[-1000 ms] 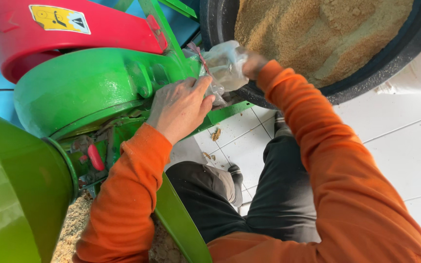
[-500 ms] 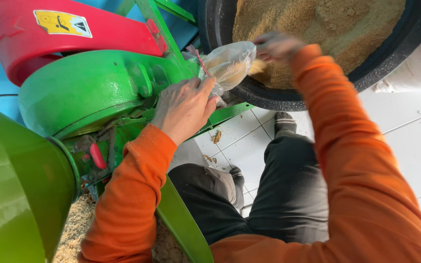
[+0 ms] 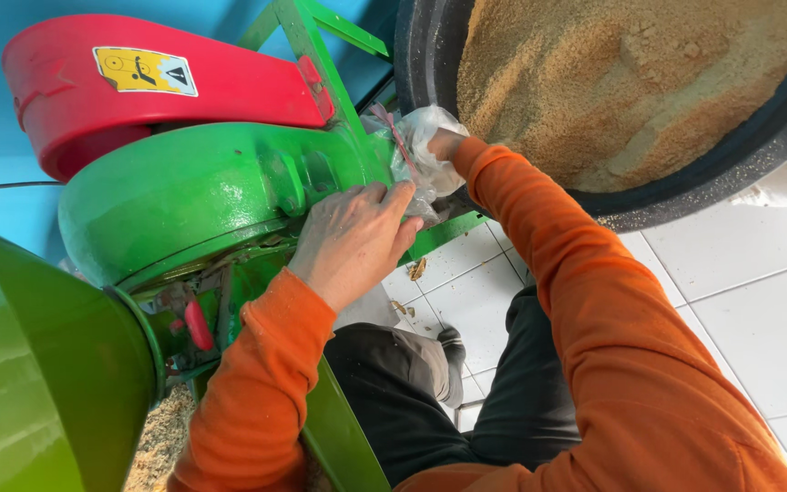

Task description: The person sits at a green milling machine and uses a wooden paddle to push cracked grain pieces from the collection tray into the machine's hopper to grind them into flour. They occasionally scoop the ground flour from the basin with a bowl and reposition the tray while continuing to feed the machine.

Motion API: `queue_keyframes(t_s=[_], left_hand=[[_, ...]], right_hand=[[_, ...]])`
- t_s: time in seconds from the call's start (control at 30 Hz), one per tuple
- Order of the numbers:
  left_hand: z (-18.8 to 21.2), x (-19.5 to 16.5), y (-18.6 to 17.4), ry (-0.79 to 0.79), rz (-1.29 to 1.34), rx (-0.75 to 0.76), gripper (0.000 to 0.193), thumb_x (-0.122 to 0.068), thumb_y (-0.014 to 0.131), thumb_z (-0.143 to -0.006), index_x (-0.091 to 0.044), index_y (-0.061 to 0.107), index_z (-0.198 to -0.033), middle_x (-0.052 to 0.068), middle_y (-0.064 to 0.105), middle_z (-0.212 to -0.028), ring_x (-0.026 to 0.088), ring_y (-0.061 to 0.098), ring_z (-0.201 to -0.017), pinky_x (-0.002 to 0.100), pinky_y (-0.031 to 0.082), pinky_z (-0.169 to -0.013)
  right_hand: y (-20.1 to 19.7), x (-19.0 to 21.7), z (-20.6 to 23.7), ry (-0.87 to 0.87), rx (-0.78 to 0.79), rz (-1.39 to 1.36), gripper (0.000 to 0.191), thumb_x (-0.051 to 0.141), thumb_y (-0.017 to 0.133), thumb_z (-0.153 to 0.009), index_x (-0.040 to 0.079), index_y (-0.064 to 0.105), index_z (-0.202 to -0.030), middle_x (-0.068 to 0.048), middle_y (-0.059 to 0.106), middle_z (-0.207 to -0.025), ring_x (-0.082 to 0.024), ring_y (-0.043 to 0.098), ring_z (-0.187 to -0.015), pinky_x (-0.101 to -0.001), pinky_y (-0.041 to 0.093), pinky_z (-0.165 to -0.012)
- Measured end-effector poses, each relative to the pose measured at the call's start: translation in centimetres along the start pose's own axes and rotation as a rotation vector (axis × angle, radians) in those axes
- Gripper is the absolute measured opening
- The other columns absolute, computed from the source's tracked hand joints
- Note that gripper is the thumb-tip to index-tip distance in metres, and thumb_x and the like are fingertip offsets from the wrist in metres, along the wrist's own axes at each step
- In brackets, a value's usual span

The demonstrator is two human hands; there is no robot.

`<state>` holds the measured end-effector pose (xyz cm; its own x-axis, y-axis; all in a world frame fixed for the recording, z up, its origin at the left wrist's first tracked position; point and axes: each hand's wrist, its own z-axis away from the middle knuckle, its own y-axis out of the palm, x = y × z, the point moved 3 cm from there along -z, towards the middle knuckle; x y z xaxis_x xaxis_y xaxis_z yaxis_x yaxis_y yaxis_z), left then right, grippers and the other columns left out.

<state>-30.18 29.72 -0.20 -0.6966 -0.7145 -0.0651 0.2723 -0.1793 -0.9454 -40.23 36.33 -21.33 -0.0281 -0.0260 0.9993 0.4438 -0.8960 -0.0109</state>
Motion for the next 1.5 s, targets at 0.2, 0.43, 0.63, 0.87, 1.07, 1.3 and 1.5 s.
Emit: queue_keyframes(t_s=[0.2, 0.43, 0.63, 0.87, 1.07, 1.3, 1.5], left_hand=[[0.0, 0.1, 0.2, -0.002, -0.011, 0.002, 0.033, -0.029, 0.068, -0.095, -0.004, 0.062, -0.114, 0.015, 0.068, -0.086, 0.036, 0.069, -0.081, 0.049, 0.054, -0.066], [-2.8, 1.9, 6.0, 0.025, -0.209, 0.169, 0.02, -0.011, 0.059, -0.093, -0.007, 0.06, -0.112, 0.016, 0.069, -0.101, 0.035, 0.071, -0.093, 0.049, 0.056, -0.075], [-9.9, 3.6, 10.4, 0.111, -0.197, -0.026, 0.038, -0.01, 0.055, -0.093, -0.011, 0.058, -0.132, 0.015, 0.064, -0.107, 0.037, 0.069, -0.098, 0.053, 0.054, -0.079], [-16.3, 1.6, 14.0, 0.228, -0.044, 0.091, 0.038, -0.01, 0.062, -0.084, -0.022, 0.067, -0.12, 0.018, 0.058, -0.114, 0.039, 0.066, -0.101, 0.049, 0.053, -0.085], [-16.6, 2.5, 13.5, 0.142, -0.196, 0.119, 0.021, -0.007, 0.06, -0.098, -0.009, 0.061, -0.119, 0.017, 0.058, -0.117, 0.037, 0.072, -0.101, 0.05, 0.058, -0.082], [-16.5, 2.5, 14.1, 0.03, -0.111, 0.165, 0.035, -0.008, 0.064, -0.086, -0.011, 0.055, -0.119, 0.02, 0.058, -0.11, 0.043, 0.07, -0.091, 0.052, 0.057, -0.075], [-18.4, 1.7, 14.1, 0.038, -0.09, -0.159, 0.034, -0.002, 0.067, -0.082, -0.006, 0.053, -0.114, 0.02, 0.063, -0.101, 0.04, 0.071, -0.087, 0.051, 0.057, -0.073]], right_hand=[[0.6, -0.8, 0.1, -0.049, -0.08, 0.022, 0.024, 0.015, 0.07, -0.096, 0.007, 0.074, -0.118, -0.01, 0.075, -0.106, -0.021, 0.07, -0.093, -0.0361, 0.056, -0.084], [-7.0, -1.9, 6.3, 0.073, -0.189, 0.274, 0.025, 0.021, 0.07, -0.099, 0.012, 0.074, -0.121, -0.008, 0.076, -0.107, -0.021, 0.072, -0.091, -0.0358, 0.057, -0.083], [-14.7, -3.0, 16.1, 0.441, -0.312, 0.085, 0.03, 0.027, 0.067, -0.099, 0.014, 0.075, -0.125, -0.006, 0.076, -0.102, -0.018, 0.058, -0.075, -0.0357, 0.052, -0.066], [-7.1, -2.1, 9.1, 0.506, -0.033, -0.197, 0.035, 0.032, 0.067, -0.096, 0.016, 0.073, -0.126, -0.002, 0.077, -0.105, -0.016, 0.061, -0.082, -0.0312, 0.054, -0.077], [-0.7, -1.9, 5.1, 0.35, 0.105, -0.447, 0.035, 0.033, 0.068, -0.095, 0.017, 0.073, -0.125, -0.002, 0.077, -0.108, -0.017, 0.067, -0.091, -0.0334, 0.054, -0.088], [-8.4, -2.7, 9.6, 0.419, -0.043, 0.012, 0.035, 0.034, 0.07, -0.094, 0.018, 0.073, -0.124, -0.003, 0.078, -0.111, -0.018, 0.074, -0.101, -0.0359, 0.055, -0.101], [-18.1, -5.1, 21.4, 0.572, -0.333, 0.278, 0.035, 0.034, 0.064, -0.105, 0.015, 0.071, -0.134, -0.006, 0.076, -0.116, -0.023, 0.07, -0.095, -0.041, 0.057, -0.088]])
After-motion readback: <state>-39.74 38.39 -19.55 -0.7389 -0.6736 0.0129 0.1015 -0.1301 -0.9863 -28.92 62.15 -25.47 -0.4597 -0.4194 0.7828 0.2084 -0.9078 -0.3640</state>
